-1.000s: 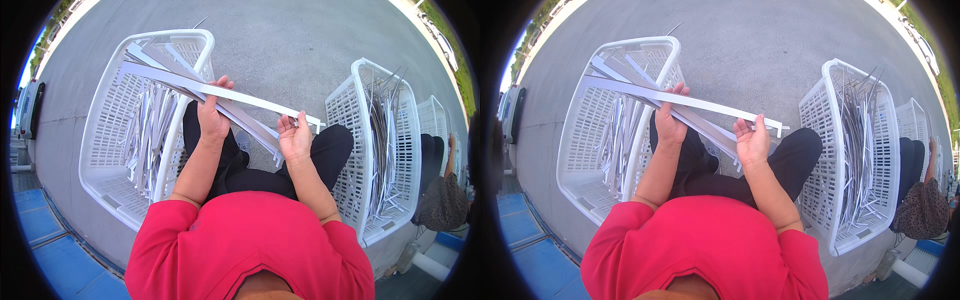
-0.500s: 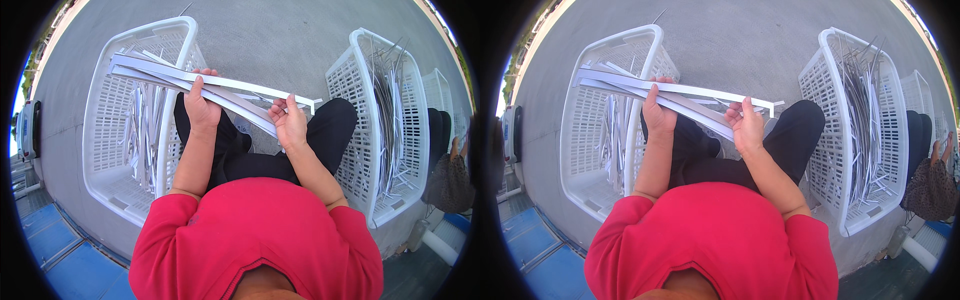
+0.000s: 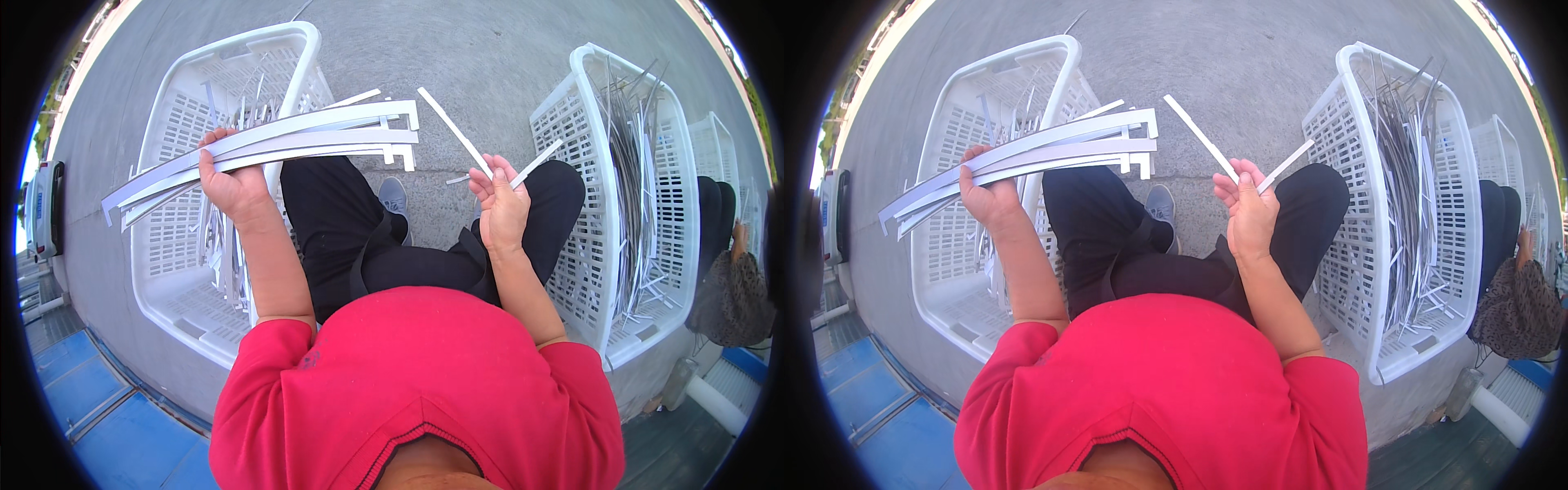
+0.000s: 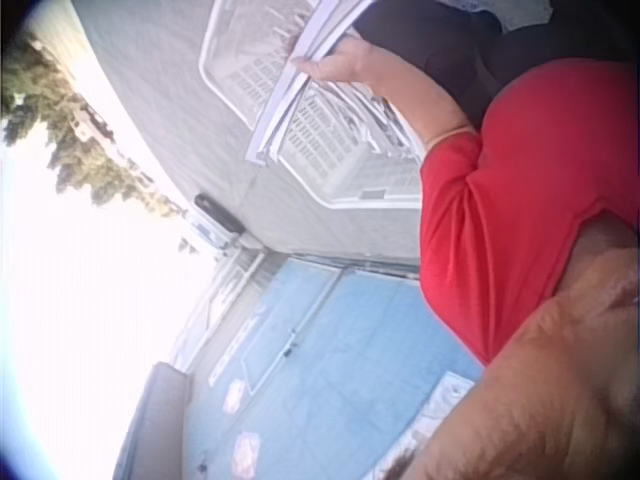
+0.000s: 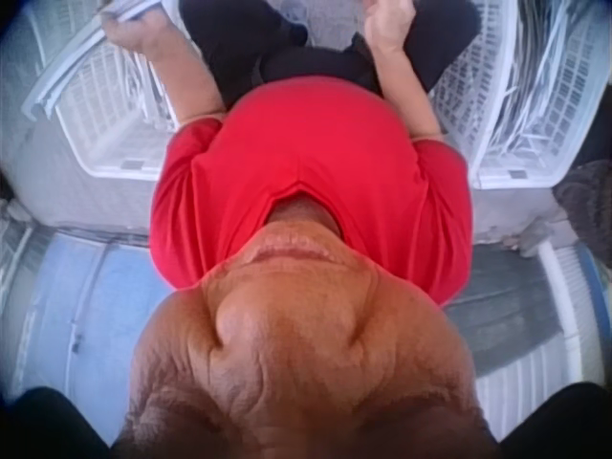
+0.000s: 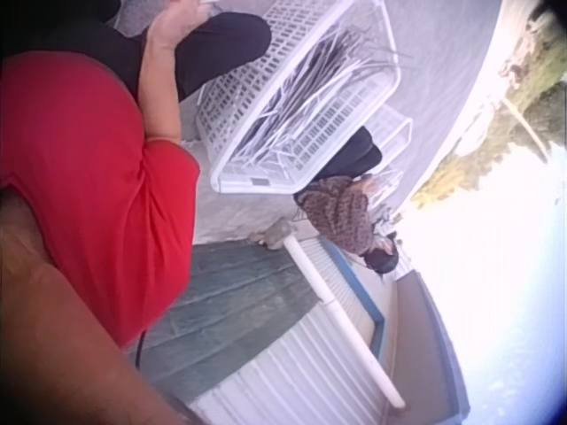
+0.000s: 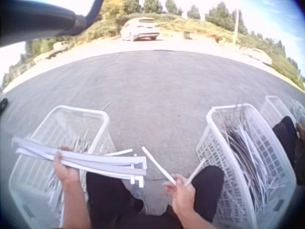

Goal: The person picks up thin metal strips from a basket, aligns several together in their hands, and places the sorted bundles into different baskets.

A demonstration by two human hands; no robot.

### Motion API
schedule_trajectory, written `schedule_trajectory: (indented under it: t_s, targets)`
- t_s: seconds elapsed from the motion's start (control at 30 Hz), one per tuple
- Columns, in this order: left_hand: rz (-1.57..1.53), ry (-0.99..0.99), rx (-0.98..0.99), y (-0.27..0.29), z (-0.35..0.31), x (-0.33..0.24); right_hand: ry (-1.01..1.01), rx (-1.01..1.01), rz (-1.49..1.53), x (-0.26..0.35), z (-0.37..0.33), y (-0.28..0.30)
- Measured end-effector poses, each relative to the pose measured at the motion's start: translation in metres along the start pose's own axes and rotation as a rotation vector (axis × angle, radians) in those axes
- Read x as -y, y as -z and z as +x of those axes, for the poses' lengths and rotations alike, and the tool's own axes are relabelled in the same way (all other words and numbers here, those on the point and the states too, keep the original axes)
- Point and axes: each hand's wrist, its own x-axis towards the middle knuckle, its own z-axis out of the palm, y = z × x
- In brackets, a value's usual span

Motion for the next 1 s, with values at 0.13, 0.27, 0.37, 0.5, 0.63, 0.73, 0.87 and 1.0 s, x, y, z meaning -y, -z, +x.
schedule_trajectory:
  t_s: [0.13,0.27,0.37,0.5,0.63,0.73,0.87,1.0]
  targets:
    - [0.000,-0.146,-0.109,0.019,0.023,-0.051,0.096,-0.016,0.021,0.017,0.010,-0.006]
    - [0.098,-0.244,-0.178,0.024,0.015,-0.103,0.341,0.157,0.068,0.048,0.009,-0.078]
    - [0.107,-0.338,-0.222,0.033,0.004,-0.133,0.357,0.382,0.194,0.039,0.004,-0.157]
    - [0.127,-0.368,-0.287,0.028,-0.013,-0.148,0.309,0.814,-0.443,-0.031,-0.001,-0.239]
    - [0.123,-0.446,-0.290,0.045,-0.015,-0.175,0.195,0.994,-0.892,-0.055,-0.005,-0.223]
    - [0.206,-0.522,-0.205,0.045,-0.019,-0.198,0.123,0.919,-0.900,-0.055,0.025,-0.174]
    - [0.281,-0.733,-0.238,0.024,-0.010,-0.204,-0.140,0.476,-0.758,-0.038,0.087,-0.087]
    - [0.618,-0.937,-0.196,0.021,0.009,-0.219,-0.204,0.142,-0.556,-0.020,0.113,-0.008]
